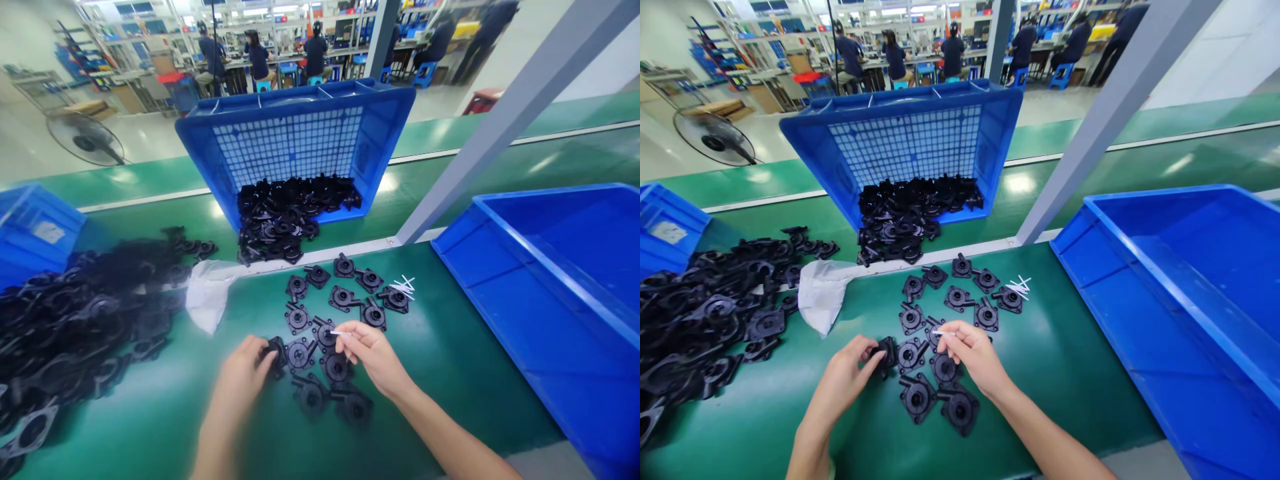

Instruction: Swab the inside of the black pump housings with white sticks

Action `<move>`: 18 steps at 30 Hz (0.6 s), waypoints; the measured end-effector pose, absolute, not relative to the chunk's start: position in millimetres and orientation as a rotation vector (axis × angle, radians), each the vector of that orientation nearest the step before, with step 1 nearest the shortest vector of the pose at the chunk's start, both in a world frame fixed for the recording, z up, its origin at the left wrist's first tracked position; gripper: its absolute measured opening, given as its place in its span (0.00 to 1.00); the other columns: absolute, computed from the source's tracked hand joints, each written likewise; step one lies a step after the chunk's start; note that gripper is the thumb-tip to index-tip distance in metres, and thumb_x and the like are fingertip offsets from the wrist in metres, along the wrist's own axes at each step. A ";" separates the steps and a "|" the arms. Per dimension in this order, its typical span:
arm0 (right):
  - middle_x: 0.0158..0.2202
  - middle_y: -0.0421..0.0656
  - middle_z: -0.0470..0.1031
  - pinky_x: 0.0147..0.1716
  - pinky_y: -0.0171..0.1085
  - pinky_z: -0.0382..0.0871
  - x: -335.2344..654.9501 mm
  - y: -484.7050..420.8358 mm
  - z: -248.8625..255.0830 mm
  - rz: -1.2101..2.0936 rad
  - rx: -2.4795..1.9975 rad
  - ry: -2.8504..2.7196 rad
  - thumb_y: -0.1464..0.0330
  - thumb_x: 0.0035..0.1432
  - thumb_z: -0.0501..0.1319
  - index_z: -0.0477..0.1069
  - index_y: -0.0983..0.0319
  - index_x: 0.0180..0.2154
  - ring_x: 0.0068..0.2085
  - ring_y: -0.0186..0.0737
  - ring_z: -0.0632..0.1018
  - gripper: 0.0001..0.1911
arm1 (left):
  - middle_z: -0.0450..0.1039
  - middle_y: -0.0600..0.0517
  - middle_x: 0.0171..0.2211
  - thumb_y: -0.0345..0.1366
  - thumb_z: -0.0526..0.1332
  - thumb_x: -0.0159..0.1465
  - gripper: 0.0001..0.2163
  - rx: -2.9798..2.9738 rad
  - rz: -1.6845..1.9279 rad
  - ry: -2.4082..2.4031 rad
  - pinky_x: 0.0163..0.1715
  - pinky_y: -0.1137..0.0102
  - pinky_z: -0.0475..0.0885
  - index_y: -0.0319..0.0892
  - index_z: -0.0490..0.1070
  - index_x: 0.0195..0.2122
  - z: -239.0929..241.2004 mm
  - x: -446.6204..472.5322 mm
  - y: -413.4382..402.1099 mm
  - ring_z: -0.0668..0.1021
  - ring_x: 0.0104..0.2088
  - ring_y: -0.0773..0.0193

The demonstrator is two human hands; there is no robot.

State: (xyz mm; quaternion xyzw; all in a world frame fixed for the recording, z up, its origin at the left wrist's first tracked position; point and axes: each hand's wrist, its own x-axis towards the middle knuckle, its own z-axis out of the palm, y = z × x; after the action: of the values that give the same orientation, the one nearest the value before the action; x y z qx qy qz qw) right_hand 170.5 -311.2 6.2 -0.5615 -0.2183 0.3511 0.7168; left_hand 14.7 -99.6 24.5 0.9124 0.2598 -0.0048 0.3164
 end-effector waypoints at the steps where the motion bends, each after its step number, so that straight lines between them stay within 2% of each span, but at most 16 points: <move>1: 0.29 0.43 0.73 0.23 0.29 0.58 169.6 -311.5 7.0 0.777 -1.240 -0.489 0.59 0.61 0.62 0.71 0.64 0.38 0.26 0.32 0.67 0.14 | 0.68 0.48 0.35 0.46 0.54 0.63 0.14 2.298 0.080 0.708 0.40 0.64 0.64 0.39 0.69 0.37 25.5 12.7 -97.5 0.71 0.35 0.60; 3: 0.30 0.44 0.73 0.24 0.29 0.60 167.2 -311.6 8.2 0.774 -1.234 -0.514 0.58 0.62 0.60 0.70 0.63 0.37 0.27 0.32 0.68 0.14 | 0.69 0.49 0.32 0.50 0.57 0.61 0.17 2.012 0.254 0.751 0.38 0.67 0.65 0.39 0.69 0.36 27.7 8.8 -94.1 0.71 0.34 0.62; 6: 0.30 0.44 0.73 0.25 0.30 0.61 163.9 -311.4 7.5 0.765 -1.243 -0.566 0.57 0.64 0.58 0.70 0.64 0.35 0.28 0.32 0.69 0.16 | 0.67 0.51 0.26 0.54 0.60 0.58 0.21 1.525 0.423 0.743 0.28 0.72 0.64 0.38 0.68 0.33 27.7 8.0 -97.5 0.69 0.27 0.66; 9: 0.28 0.43 0.72 0.25 0.30 0.61 161.9 -311.7 6.4 0.784 -1.259 -0.589 0.57 0.62 0.59 0.71 0.64 0.35 0.26 0.31 0.67 0.16 | 0.64 0.53 0.21 0.52 0.65 0.53 0.20 1.109 0.438 0.669 0.21 0.74 0.61 0.36 0.68 0.29 20.0 15.8 -113.3 0.66 0.21 0.68; 11: 0.27 0.42 0.72 0.25 0.29 0.61 160.9 -312.3 7.3 0.806 -1.264 -0.595 0.57 0.61 0.61 0.71 0.64 0.36 0.26 0.31 0.66 0.15 | 0.62 0.53 0.18 0.48 0.66 0.54 0.18 0.926 0.362 0.580 0.19 0.74 0.60 0.35 0.68 0.27 13.4 22.8 -126.8 0.64 0.18 0.69; 14: 0.28 0.41 0.72 0.26 0.30 0.61 159.3 -313.2 10.1 0.806 -1.272 -0.627 0.58 0.61 0.62 0.68 0.63 0.36 0.27 0.31 0.68 0.14 | 0.65 0.50 0.20 0.47 0.63 0.58 0.17 0.806 0.265 0.480 0.19 0.75 0.60 0.34 0.70 0.27 9.9 30.3 -143.6 0.66 0.18 0.70; 18: 0.33 0.43 0.74 0.29 0.31 0.63 156.4 -313.1 10.2 0.767 -1.313 -0.686 0.59 0.63 0.59 0.67 0.62 0.36 0.31 0.34 0.71 0.12 | 0.70 0.47 0.28 0.49 0.62 0.58 0.18 0.786 0.160 0.449 0.20 0.75 0.64 0.34 0.73 0.29 20.9 33.5 -155.9 0.73 0.23 0.65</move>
State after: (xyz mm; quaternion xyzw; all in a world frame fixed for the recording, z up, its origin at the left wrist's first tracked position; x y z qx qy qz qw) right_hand 156.4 -313.1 10.2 -0.5830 -0.3044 0.3406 0.6719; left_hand 33.5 -155.9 20.9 0.3792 0.2169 0.0774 0.8962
